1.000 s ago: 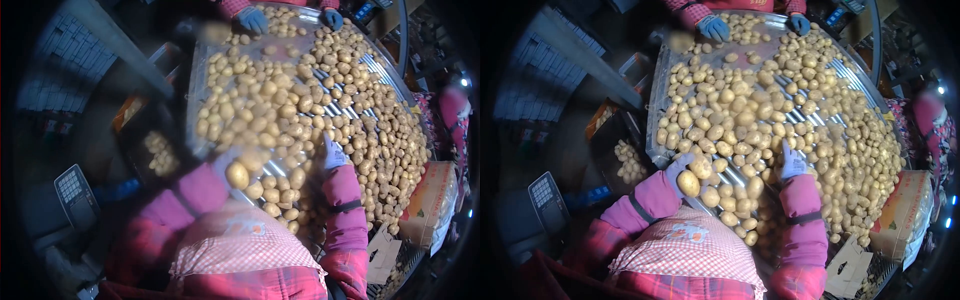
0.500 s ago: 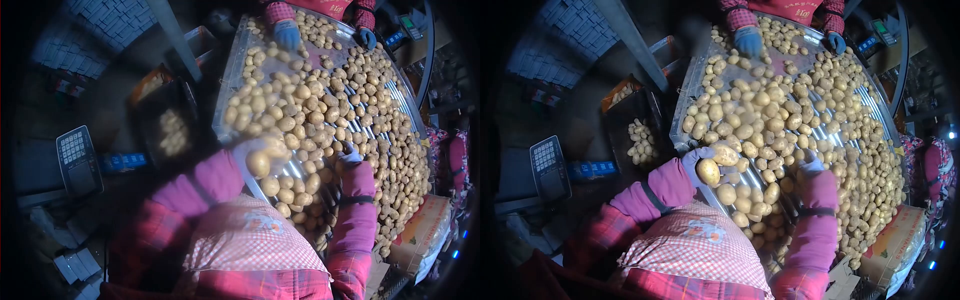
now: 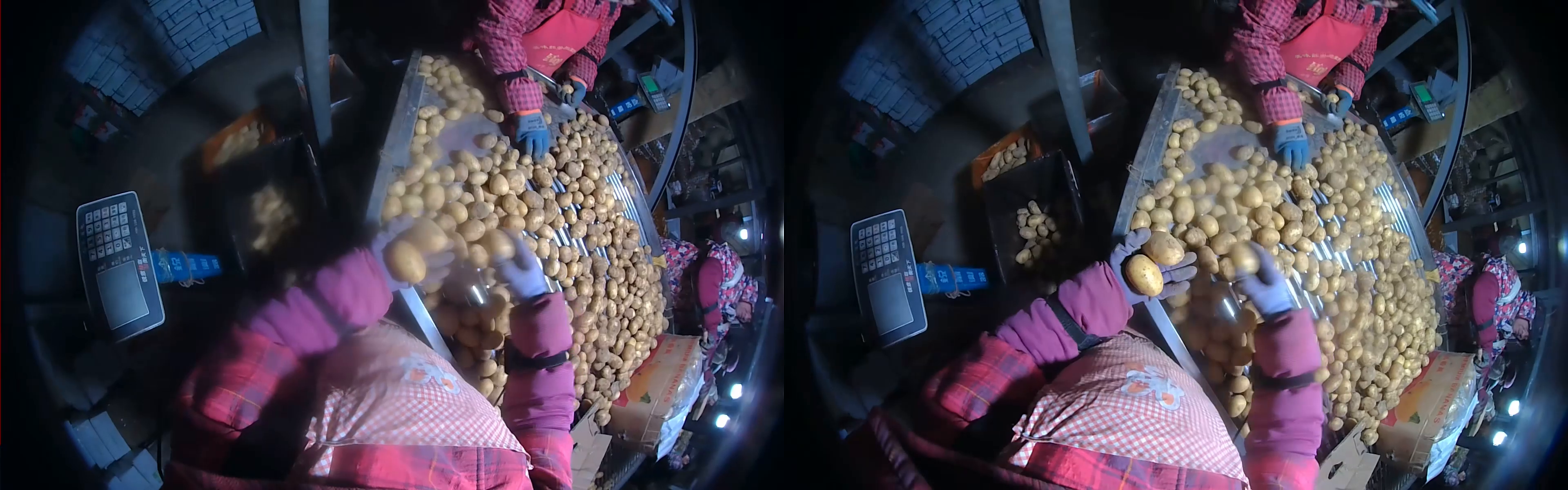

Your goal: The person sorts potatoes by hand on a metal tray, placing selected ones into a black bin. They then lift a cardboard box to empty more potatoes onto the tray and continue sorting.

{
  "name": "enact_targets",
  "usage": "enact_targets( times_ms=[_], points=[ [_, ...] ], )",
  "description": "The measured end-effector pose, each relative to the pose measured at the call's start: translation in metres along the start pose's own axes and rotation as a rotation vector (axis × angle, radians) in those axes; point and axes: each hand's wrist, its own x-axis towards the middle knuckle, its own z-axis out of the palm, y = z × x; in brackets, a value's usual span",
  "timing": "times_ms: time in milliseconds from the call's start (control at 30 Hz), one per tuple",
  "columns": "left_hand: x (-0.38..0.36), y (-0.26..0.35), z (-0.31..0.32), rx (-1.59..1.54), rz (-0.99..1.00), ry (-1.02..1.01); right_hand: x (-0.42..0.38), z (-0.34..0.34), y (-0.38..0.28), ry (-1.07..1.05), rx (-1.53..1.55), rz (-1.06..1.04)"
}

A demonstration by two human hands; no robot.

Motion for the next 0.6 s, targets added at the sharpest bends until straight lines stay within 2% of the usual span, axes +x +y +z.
enact_targets(
  times_ms=[33,67,167,200,267,300,333,400,467,533,567,600],
  points=[
    [-0.003,-0.001,0.020,0.289,0.119,0.069,0.001,0.021,-0.004,-0.098,-0.139,-0.099],
    [-0.007,0.001,0.033,0.577,0.247,0.145,-0.007,0.041,-0.023,-0.147,0.073,0.009],
    [-0.015,0.020,0.002,0.414,0.230,-0.019,0.007,0.035,-0.002,0.050,-0.065,-0.091],
    [-0.016,0.026,-0.009,0.365,0.235,-0.062,0.012,0.039,0.006,0.067,-0.032,-0.133],
    [-0.023,0.039,-0.022,0.342,0.276,-0.115,0.015,0.058,0.006,0.076,-0.070,-0.078],
    [-0.029,0.050,-0.027,0.338,0.306,-0.135,0.019,0.070,0.003,0.061,-0.268,-0.228],
    [-0.036,0.056,-0.037,0.358,0.356,-0.164,0.031,0.079,0.018,0.083,-0.301,-0.245],
    [-0.061,0.078,-0.043,0.291,0.439,-0.156,0.042,0.104,0.004,0.042,-0.782,-0.549],
    [-0.085,0.094,-0.045,0.127,0.476,-0.179,0.043,0.138,-0.005,0.038,-0.926,-0.643],
    [-0.113,0.105,-0.042,0.113,0.582,0.072,0.034,0.173,-0.015,-0.016,-1.034,-0.683],
    [-0.124,0.109,-0.057,0.083,0.627,0.050,0.032,0.190,-0.018,-0.043,-1.067,-0.801],
    [-0.137,0.107,-0.050,0.057,0.703,0.185,0.032,0.200,-0.019,-0.069,-1.098,-0.917]
  ],
)
